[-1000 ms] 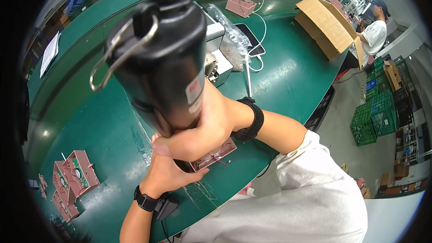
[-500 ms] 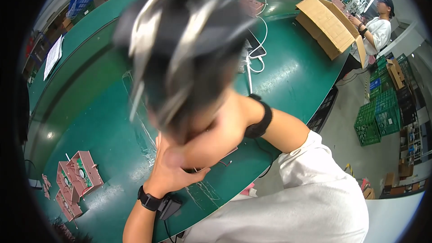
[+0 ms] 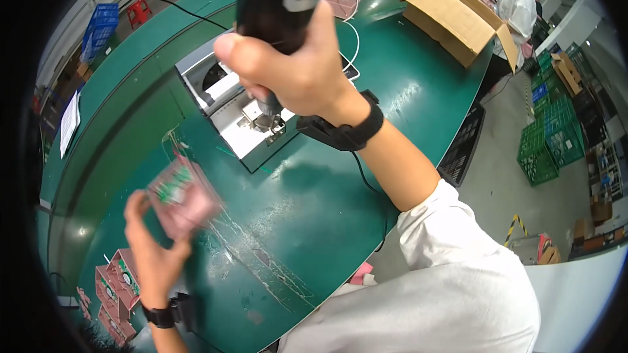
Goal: The person uses a power screwdriver to drive screws into a circuit board inside a pink plastic housing, then uses a silver tool to press components into the assembly. They repeat these steps, alternating between the screwdriver and the silver tool to secure the components.
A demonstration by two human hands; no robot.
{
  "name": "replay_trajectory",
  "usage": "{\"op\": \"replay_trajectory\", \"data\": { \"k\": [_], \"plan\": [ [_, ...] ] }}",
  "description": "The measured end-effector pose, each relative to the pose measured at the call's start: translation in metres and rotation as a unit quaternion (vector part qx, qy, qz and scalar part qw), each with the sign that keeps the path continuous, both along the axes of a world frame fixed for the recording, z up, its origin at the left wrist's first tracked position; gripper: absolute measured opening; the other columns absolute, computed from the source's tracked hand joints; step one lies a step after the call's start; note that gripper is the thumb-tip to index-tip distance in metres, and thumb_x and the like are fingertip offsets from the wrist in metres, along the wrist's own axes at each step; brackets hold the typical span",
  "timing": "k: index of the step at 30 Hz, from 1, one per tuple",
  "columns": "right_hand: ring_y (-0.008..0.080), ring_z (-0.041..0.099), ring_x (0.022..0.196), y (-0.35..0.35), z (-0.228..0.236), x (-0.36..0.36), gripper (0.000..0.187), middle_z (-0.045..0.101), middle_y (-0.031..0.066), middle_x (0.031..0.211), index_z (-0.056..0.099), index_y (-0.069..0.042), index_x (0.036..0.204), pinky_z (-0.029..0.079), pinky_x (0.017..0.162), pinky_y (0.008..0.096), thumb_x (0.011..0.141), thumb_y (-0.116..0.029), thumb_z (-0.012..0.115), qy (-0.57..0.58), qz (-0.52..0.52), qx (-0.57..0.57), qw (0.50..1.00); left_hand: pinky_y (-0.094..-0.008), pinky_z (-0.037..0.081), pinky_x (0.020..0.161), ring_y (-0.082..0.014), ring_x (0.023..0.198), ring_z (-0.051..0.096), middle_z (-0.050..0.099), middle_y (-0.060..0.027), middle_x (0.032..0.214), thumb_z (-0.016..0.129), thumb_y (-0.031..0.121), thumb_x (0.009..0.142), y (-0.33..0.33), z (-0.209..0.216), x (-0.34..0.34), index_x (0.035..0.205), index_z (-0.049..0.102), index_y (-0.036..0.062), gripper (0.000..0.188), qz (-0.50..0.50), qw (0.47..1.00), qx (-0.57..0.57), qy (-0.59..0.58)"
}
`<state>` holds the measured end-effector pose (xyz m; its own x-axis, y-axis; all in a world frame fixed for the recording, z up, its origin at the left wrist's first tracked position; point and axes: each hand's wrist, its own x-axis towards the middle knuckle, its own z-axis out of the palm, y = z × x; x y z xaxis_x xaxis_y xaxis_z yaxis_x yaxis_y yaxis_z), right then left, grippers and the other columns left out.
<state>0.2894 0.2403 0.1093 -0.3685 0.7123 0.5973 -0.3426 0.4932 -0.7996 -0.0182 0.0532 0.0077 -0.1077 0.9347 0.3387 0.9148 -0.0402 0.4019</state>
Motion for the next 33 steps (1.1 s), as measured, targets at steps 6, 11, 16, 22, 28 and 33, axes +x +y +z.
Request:
{"op": "replay_trajectory", "data": {
  "k": [6,11,16,22,28,33],
  "plan": [
    [0.0148,0.052,0.048,0.007,-0.006,-0.005,0.022,0.056,0.0069,0.065,0.056,-0.002,0.09,0.042,0.046,0.0311,0.093,-0.015,0.074,-0.027,0.006,0.014,1.0,-0.0451,0.044,0.115,-0.0383,0.133,0.059,0.06,-0.0242,0.144,0.065,-0.005,0.087,-0.05,0.006,-0.147,0.154,0.049,0.0009,0.069,0.106,0.961,-0.082,0.241],
    [0.0086,0.054,0.046,0.002,-0.003,-0.016,0.028,0.059,-0.0004,0.059,0.061,-0.003,0.073,0.041,0.044,0.0264,0.088,-0.014,0.082,0.008,-0.008,-0.047,0.999,-0.0415,0.052,0.109,-0.031,0.128,0.066,0.064,-0.0215,0.14,0.061,-0.006,0.09,-0.074,0.035,-0.15,0.144,0.06,-0.0016,0.054,0.168,0.951,-0.254,-0.055],
    [0.0161,0.052,0.051,-0.007,-0.005,-0.012,0.022,0.057,0.0079,0.067,0.059,-0.002,0.094,0.042,0.048,0.0309,0.094,-0.016,0.077,0.022,0.006,-0.126,0.992,-0.0383,0.059,0.094,-0.0279,0.106,0.074,0.073,-0.0203,0.118,0.065,-0.005,0.091,-0.052,0.035,-0.138,0.127,0.07,-0.0055,0.037,0.139,0.966,-0.217,0.011],
    [0.0157,0.055,0.053,-0.011,-0.002,-0.016,0.022,0.058,0.0077,0.068,0.059,-0.001,0.093,0.044,0.049,0.0311,0.094,-0.015,0.076,0.03,0.023,-0.126,0.991,-0.0436,0.059,0.08,-0.034,0.084,0.074,0.077,-0.0191,0.108,0.071,0.0,0.088,-0.036,0.044,-0.068,0.113,0.077,-0.0036,0.026,0.101,0.974,-0.193,0.063],
    [0.0133,0.047,0.044,-0.014,-0.001,-0.01,0.025,0.053,0.0056,0.063,0.054,-0.002,0.093,0.042,0.045,0.0305,0.094,-0.017,0.074,-0.088,0.034,-0.071,0.993,-0.0465,0.054,0.083,-0.0354,0.085,0.07,0.075,-0.0161,0.1,0.074,0.006,0.088,-0.016,0.024,0.025,0.11,0.078,-0.0003,0.023,0.003,0.98,-0.164,-0.116],
    [0.0122,0.046,0.045,-0.054,-0.002,-0.03,0.029,0.054,0.0054,0.065,0.05,-0.002,0.093,0.044,0.046,0.0294,0.093,-0.018,0.075,-0.019,0.105,-0.05,0.993,-0.0487,0.051,0.087,-0.0371,0.089,0.068,0.075,-0.0155,0.1,0.074,0.01,0.088,0.0,0.025,0.06,0.107,0.078,0.0012,0.021,-0.112,0.988,-0.106,-0.021]
  ]
}}
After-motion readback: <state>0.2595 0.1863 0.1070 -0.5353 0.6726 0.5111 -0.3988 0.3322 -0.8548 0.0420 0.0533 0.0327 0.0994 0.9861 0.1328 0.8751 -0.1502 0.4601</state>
